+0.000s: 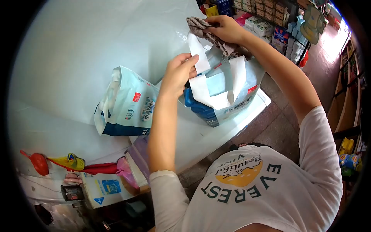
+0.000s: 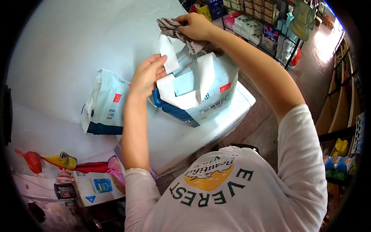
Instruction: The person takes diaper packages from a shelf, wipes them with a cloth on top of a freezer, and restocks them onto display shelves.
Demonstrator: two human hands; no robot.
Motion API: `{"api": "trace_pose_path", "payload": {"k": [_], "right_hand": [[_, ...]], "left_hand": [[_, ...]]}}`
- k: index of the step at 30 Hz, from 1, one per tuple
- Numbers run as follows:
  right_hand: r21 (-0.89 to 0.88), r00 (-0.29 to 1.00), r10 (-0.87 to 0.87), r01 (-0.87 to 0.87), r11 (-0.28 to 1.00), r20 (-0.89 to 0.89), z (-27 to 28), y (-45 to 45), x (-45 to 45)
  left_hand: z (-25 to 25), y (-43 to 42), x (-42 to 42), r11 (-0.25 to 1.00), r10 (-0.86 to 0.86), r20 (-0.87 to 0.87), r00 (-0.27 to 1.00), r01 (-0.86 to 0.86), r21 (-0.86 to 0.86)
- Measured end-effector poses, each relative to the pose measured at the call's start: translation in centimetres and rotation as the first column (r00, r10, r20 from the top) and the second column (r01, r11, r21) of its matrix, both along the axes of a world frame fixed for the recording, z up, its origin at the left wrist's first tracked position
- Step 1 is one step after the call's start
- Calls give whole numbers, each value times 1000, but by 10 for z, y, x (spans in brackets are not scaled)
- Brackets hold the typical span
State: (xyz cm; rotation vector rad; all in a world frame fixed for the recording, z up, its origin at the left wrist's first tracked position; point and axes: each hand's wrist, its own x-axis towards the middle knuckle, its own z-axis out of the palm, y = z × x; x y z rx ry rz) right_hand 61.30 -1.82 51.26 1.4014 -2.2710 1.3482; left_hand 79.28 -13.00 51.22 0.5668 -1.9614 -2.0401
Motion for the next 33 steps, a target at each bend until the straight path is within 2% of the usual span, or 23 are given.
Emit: {"api": "trace_pose_path", "payload": {"k": [1,2,3,4,6,8,9,10,11,12,13,14,16,17,19,20,22,23,25,28,30,33], "right_hand": [[-2,1000,4,-4,1000,-7,-2,-1,-4],[-116,991,104,-95,989,80,-5,-2,-10],[-233,965,212,-174,957,152,-6,-1,-16],[-284,956,242,-190,940,163,1,5,-13],[-450,918,270,-119,885,289,15,14,-3],[-562,965,245,-154,813,89,20,14,0],[-542,988,37,-111,833,-147,29,15,11],[-535,915,-174,-52,843,-364,36,15,25],[-510,886,-204,-42,859,-417,36,7,39],[-482,856,-230,-26,876,-464,33,-3,51],[-370,811,-235,25,929,-535,21,-14,58],[-228,847,-157,44,973,-508,2,-24,60],[-46,762,-87,76,996,-642,-17,-30,60],[-47,761,-89,77,996,-642,-19,-31,58],[194,751,10,157,968,-660,-23,-29,64],[196,754,8,161,967,-657,-20,-25,62],[587,893,284,-28,809,-349,8,-8,64],[605,877,401,-173,777,-264,19,5,60],[695,894,446,-297,655,-38,38,32,62],[775,894,448,-267,572,-23,52,71,55],[752,919,372,-151,642,-132,67,87,57],[471,894,51,185,863,-445,44,57,59]], "left_hand": [[8,-13,-7,988,-110,38,993,114,-101],[14,-19,-11,954,-214,87,973,228,-195],[28,-13,-11,973,-212,-99,972,201,-111],[38,-16,-14,974,-208,-112,972,195,-118],[63,-30,-25,982,-101,-136,986,77,-174],[66,-43,-35,973,-99,-127,987,69,-223],[67,-45,-41,978,-68,-127,990,42,-202],[69,-42,-43,984,-41,-117,992,20,-178],[69,-39,-43,995,-42,-159,986,28,-92],[66,-47,-47,995,-47,-153,987,33,-92],[60,-61,-49,997,-76,-214,974,66,-50],[51,-72,-52,995,-102,-274,956,102,-12],[49,-69,-52,999,-38,-247,968,42,10],[43,-61,-53,1000,9,-239,971,-13,-15],[34,-53,-52,997,64,-218,974,-70,-21],[34,-55,-52,998,60,-215,975,-66,-20],[33,-67,-48,996,81,-283,956,-91,-22],[43,-66,-43,995,100,-279,955,-105,-2],[48,-64,-43,996,80,-279,957,-88,-15],[57,-60,-43,997,49,-263,964,-64,-46],[57,-57,-46,997,42,-247,968,-58,-57],[61,-56,-50,998,12,-236,972,-28,-64]]}}
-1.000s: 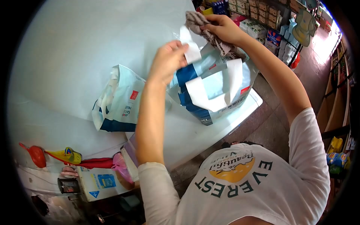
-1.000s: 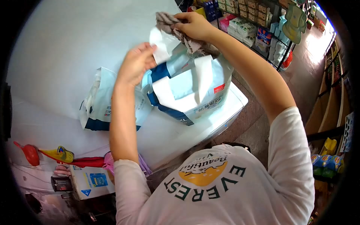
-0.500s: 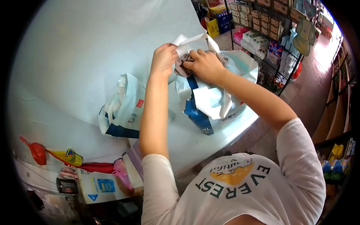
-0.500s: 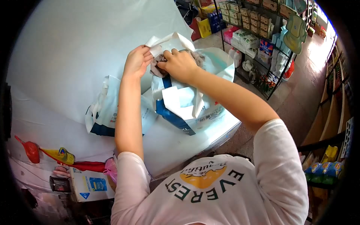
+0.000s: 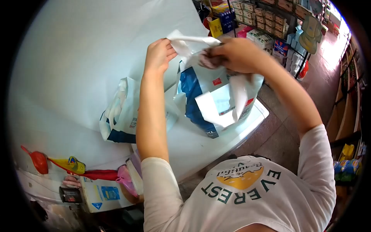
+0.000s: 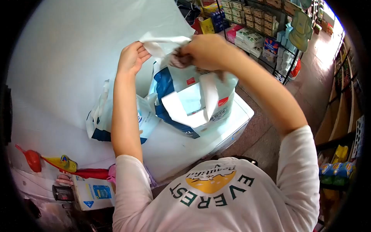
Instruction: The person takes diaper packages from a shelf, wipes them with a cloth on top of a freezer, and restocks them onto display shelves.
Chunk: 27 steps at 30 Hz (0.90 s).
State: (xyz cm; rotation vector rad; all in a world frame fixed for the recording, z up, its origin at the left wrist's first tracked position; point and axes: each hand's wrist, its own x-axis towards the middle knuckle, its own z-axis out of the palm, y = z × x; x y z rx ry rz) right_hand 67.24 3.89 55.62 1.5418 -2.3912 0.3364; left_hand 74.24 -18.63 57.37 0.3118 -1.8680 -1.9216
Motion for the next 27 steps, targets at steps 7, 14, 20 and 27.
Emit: {"api": "trace_pose_path", "payload": {"k": [7,14,20,27], "right_hand": [[-26,999,-20,21,999,30,-49,-16,-3],[39,702,480,-584,811,526,-16,36,12],[-562,500,569,-183,806,653,5,71,-20],[-826,916,355,-51,561,185,-9,16,-15]], "left_hand": [[-13,-5,-1,994,94,-40,995,-92,53],[-12,-12,-13,993,84,1,996,-84,87],[2,-1,7,998,64,71,995,-64,-4],[-17,12,49,933,-47,-55,997,24,-359]]}}
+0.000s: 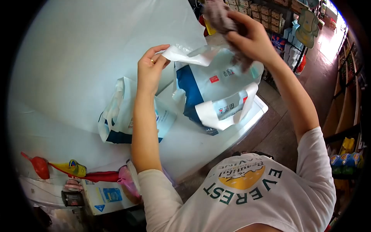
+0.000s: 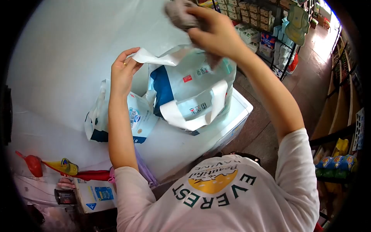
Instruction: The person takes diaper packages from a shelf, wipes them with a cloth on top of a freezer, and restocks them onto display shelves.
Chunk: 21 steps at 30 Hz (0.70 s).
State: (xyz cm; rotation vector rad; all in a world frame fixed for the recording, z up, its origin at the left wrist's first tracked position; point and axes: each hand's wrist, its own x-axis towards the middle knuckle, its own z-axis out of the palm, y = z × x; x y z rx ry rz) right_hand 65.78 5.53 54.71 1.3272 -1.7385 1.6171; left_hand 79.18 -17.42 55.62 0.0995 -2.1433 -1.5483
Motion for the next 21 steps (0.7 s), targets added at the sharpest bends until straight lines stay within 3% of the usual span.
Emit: {"api": "trace_pose_path", "payload": {"k": [1,2,4,6,7,9,10,12,14,16,18,19,20,21], "right_hand": [[6,987,-29,30,1000,-156,5,-16,10],[-32,890,-98,93,995,-445,13,-30,29],[149,701,17,127,981,-713,6,-65,50],[276,693,-17,309,910,-721,-21,-89,34],[423,698,8,425,800,-716,-31,-91,19],[605,681,56,607,515,-731,-43,-78,-1],[614,687,60,602,511,-724,-49,-73,-3],[512,556,105,656,555,-825,-50,-66,-7],[510,552,108,655,558,-827,-43,-54,-10],[595,681,12,631,499,-732,-31,-44,-8],[700,737,-48,659,276,-674,4,-21,-9],[652,703,-190,709,267,-686,4,-20,-30],[556,609,-155,782,283,-778,7,-10,-49],[601,701,-232,703,380,-674,25,-6,-39]], "left_hand": [[-5,2,2,998,14,-37,999,-11,64],[-10,5,4,992,30,-75,997,-21,127],[-20,4,7,978,59,-143,988,-29,205],[-35,-19,8,954,55,-185,981,4,300],[-46,-28,12,951,109,-95,990,-76,301],[-48,-12,20,962,58,-58,997,-40,271],[-53,-6,25,967,17,-3,1000,-15,255],[-59,-15,28,950,32,36,999,-42,310],[-66,-19,30,898,77,22,997,-79,432],[-70,-19,31,887,83,24,996,-85,454],[-72,-21,31,905,109,-56,992,-76,419],[-72,-22,33,905,110,-56,992,-77,418],[-70,-22,35,911,94,-44,995,-68,407],[-68,-22,34,916,74,-32,997,-55,397]]}}
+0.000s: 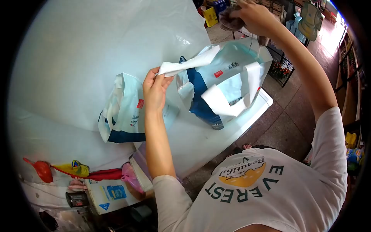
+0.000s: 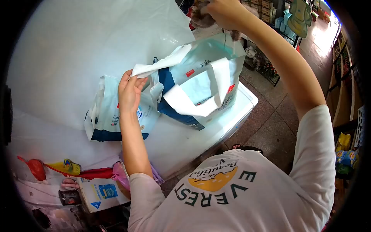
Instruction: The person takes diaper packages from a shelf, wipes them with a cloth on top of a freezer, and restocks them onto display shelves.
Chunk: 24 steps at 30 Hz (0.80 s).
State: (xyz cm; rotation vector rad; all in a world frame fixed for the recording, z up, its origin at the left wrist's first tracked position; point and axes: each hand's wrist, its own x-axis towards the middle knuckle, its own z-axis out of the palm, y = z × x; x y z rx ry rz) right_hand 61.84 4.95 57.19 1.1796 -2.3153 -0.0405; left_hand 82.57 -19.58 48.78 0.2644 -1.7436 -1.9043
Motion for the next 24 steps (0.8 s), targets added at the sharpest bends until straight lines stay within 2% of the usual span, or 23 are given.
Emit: {"api": "trace_pose_path", "payload": {"k": [1,3,5,7,9,10,11,13,14,16,17,18,19,20,21,23,24], "right_hand": [[-132,993,34,-19,991,116,13,0,14],[-327,957,214,-270,906,-197,-17,-24,20],[-247,723,596,-685,685,-350,-24,-49,52],[-47,730,662,-677,735,-167,-39,-72,83],[-19,828,556,-558,830,-74,-63,-81,65],[46,903,431,-430,901,5,-61,-75,55],[193,948,309,-318,928,78,-58,-68,44],[201,938,344,-327,923,-52,-65,-59,32],[200,935,351,-334,921,-57,-64,-55,24],[238,970,205,-169,957,-135,-55,-41,12],[321,998,22,0,947,-64,-44,-32,4],[287,997,-60,72,955,-49,-33,-15,-1],[179,998,-45,38,983,32,-34,-2,-24],[107,999,-9,13,994,-39,-31,15,-35],[33,995,-42,39,999,90,-24,24,-43],[-119,991,77,-63,991,110,-6,48,-36],[-120,991,73,-60,991,108,-5,53,-36]], "left_hand": [[3,2,-2,1000,-6,0,1000,6,0],[8,7,-5,995,50,16,999,-51,91],[8,4,-12,993,77,-3,997,-76,88],[4,4,-13,991,106,-21,994,-104,88],[-1,4,-14,973,185,7,983,-183,-143],[-5,5,-13,978,180,-11,984,-181,-103],[-5,6,-17,978,180,-21,983,-181,-101],[0,19,-12,988,148,-32,989,-149,-44],[1,14,-12,987,149,-12,989,-149,-52],[6,13,-6,988,150,-2,989,-150,-37],[8,12,-5,989,151,4,989,-151,-13],[10,11,-4,988,157,4,988,-157,-11],[10,10,-4,991,132,21,991,-132,-18],[11,11,-4,994,104,39,994,-103,-26],[15,13,-3,994,105,40,994,-104,-26],[29,21,-7,991,93,55,994,-88,-98],[34,23,-9,992,90,52,995,-84,-99]]}}
